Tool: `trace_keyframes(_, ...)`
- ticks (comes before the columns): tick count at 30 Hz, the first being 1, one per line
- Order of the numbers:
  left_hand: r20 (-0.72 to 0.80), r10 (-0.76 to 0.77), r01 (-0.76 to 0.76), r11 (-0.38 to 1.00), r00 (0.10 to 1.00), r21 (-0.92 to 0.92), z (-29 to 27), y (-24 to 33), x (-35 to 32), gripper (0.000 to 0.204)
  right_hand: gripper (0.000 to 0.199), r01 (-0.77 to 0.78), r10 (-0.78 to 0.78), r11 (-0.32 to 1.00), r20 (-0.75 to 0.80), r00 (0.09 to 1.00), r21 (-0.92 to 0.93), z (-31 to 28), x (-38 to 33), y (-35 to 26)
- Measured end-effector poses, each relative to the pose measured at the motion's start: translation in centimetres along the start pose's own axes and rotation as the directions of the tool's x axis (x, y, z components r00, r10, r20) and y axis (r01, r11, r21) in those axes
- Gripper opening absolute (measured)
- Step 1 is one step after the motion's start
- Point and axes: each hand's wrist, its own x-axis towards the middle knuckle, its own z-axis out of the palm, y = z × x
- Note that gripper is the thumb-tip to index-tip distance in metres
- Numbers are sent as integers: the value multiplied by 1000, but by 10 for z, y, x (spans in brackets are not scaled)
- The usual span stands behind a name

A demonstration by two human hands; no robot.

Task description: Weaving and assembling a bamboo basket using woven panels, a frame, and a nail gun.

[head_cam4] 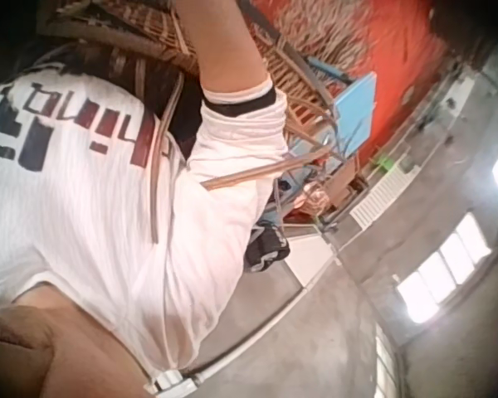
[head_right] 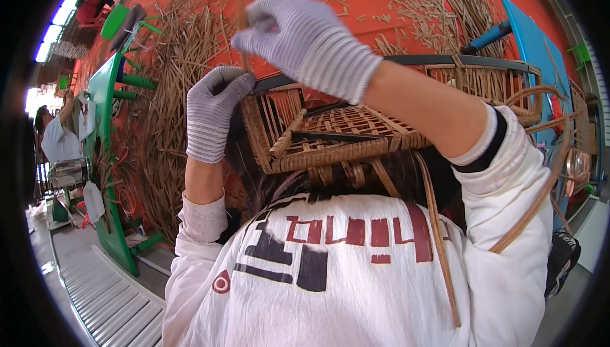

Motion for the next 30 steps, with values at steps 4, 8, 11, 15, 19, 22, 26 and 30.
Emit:
trace_keyframes(4, -3, -65, 64, 997, 998, -40, -1, 6, -1, 13, 23, 443, -471, 838, -13, 882, -319, -84, -19, -42)
trace_keyframes(8, -5, 51, -50, 998, 999, 25, 2, 2, 4, 11, 18, 313, -245, 950, -622, 744, 1, -134, -58, -55)
trace_keyframes(11, 2, 28, -28, 999, 1000, 15, 10, 13, 7, 12, 20, 338, -291, 936, -750, 594, -95, -231, -125, -52)
trace_keyframes(15, 11, 119, -119, 985, 993, 127, -10, 4, 14, 18, 25, 193, -220, 964, -957, 189, -184, -344, -235, -42)
trace_keyframes(19, 243, 228, -275, 944, 943, 180, -34, -15, 48, 21, 19, -42, -63, 998, -938, -340, -52, -445, -386, -6)
trace_keyframes(22, -32, -97, 97, 995, 995, 10, 12, 20, 18, 28, 14, -490, -41, 865, -960, -278, 105, -443, -456, 39)
trace_keyframes(26, -41, -52, 53, 998, 998, 27, 12, 17, 20, 30, 27, -901, 186, 404, -979, -88, 157, -426, -510, 104)
trace_keyframes(30, -45, -112, 110, 993, 993, -41, 20, 37, 7, 33, 50, -860, 105, -399, -916, -388, 319, -409, -491, 132)
